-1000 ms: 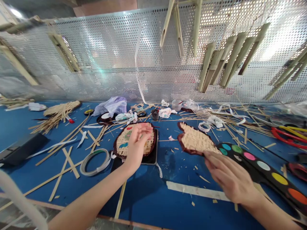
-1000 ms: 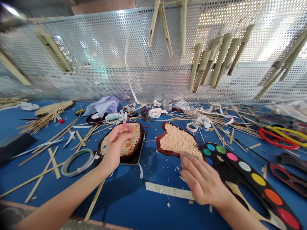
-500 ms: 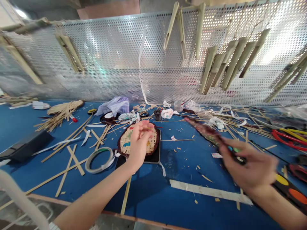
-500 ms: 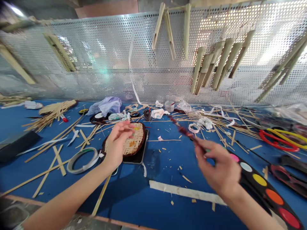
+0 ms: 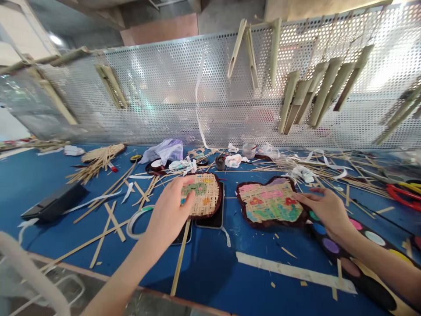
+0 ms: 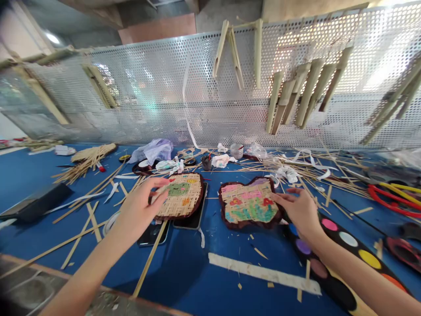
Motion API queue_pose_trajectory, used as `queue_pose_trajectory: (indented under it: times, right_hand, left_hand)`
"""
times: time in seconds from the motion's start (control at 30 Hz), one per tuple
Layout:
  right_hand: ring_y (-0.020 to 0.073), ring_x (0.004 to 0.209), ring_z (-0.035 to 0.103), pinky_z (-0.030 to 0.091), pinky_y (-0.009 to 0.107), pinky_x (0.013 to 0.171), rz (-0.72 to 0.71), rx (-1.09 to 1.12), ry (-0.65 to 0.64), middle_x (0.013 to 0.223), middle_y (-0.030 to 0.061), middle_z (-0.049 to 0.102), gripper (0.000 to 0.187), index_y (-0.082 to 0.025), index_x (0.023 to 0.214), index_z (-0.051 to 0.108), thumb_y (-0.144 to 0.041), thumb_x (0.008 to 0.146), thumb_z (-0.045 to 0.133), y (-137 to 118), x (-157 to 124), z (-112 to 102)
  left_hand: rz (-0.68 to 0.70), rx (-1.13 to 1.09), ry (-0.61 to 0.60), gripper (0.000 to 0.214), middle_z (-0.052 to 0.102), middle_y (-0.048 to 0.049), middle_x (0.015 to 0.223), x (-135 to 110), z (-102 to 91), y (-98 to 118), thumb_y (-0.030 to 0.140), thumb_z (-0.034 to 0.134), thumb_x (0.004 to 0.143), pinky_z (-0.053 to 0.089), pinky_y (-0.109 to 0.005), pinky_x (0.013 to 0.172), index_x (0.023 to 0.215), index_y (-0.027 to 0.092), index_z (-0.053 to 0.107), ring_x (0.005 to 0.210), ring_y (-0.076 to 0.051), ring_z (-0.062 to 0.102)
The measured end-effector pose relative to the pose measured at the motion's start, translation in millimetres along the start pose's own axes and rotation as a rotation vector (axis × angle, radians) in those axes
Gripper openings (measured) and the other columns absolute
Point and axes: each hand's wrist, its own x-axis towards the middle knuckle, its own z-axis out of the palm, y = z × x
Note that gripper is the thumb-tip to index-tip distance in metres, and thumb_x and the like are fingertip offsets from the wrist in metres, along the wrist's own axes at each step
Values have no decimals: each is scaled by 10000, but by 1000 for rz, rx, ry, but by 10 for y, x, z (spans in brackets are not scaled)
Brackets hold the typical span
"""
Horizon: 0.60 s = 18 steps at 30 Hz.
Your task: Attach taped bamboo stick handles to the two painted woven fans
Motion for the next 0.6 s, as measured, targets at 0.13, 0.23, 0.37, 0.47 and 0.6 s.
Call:
queue_pose_trajectory:
  times: [0.13,0.23,0.37,0.47,0.6]
  right_hand:
    - [287,670,695,495,353,559,-77,-237,-110,608,8,713,355,-258,762,482,-320,574,777,-54,152,38]
    - [288,720,701,484,354,608,-130,-334,-203,672,33,727,297,-262,812,471,-378,666,702,-96,184,68]
    - [311,834,694,486,385,694,-197,-422,-193,832,114,720,335,-242,867,427,-440,708,646,-63,183,117]
    - [336,883,678,489,429,726,-254,-460,-121,934,151,682,392,-223,951,432,-435,700,645,-16,152,123]
    - [313,830,693,522,395,647,-335,-439,-105,867,99,685,381,-240,996,499,-416,702,667,31,29,50]
  left_hand:
    - [-9,326,35,188,629,-61,844,-560,-28,35,388,439,872,460,-381,703,865,225,533,817,-268,606]
    - [-53,417,19,235,600,-41,757,-957,19,20,438,435,888,444,-338,615,787,235,500,736,-246,605]
    - [-120,441,-42,221,620,-55,818,-1190,117,-72,431,461,887,470,-333,631,880,221,526,783,-251,628]
    - [-203,391,-134,189,646,-77,888,-1186,172,-125,326,469,888,498,-333,658,1002,196,545,830,-251,647]
    - [-255,313,-168,309,673,-132,1046,-1162,187,-180,222,369,913,526,-365,711,1153,165,556,926,-266,663]
